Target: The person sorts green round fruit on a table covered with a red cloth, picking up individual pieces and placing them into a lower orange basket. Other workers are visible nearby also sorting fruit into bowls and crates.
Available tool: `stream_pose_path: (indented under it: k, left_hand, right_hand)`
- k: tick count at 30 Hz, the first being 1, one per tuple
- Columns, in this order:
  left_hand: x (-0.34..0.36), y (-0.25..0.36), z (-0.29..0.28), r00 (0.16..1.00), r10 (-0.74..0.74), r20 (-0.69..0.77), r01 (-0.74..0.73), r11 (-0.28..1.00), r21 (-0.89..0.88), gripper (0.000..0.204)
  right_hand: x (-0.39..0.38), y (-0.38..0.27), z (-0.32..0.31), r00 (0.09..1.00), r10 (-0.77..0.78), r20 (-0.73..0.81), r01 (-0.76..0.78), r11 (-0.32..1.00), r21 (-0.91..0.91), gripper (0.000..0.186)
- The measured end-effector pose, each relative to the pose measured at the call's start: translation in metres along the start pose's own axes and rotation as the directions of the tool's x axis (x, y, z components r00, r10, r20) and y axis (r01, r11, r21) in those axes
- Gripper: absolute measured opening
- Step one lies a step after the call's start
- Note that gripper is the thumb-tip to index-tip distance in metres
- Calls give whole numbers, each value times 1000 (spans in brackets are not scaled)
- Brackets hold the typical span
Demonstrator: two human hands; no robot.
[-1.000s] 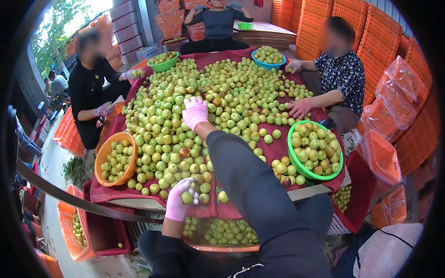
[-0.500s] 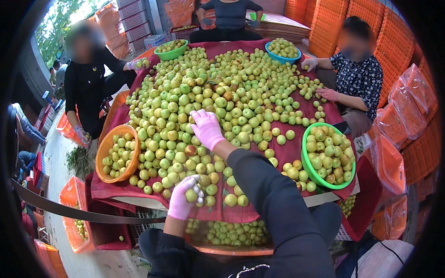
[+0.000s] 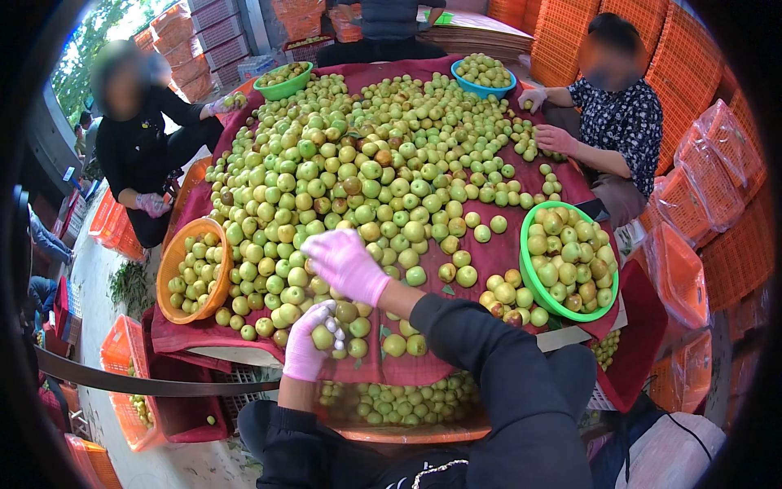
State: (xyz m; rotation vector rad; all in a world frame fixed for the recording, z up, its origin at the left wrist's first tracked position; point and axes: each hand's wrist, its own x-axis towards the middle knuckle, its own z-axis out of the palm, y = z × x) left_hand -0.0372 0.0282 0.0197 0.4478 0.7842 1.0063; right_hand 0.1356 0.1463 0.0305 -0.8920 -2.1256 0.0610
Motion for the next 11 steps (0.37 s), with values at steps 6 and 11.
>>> stream_pose_path:
  k: [6,11]
  left_hand:
    - [-2,2,7,1000,12,-1,-12,1000,20,32]
    - [-2,5,5,1000,12,15,-12,999,42,33]
  right_hand:
    - [68,85,-31,858,463,-221,-509,711,-485,45]
    - [104,111,-45,670,718,186,-523,635,-568,54]
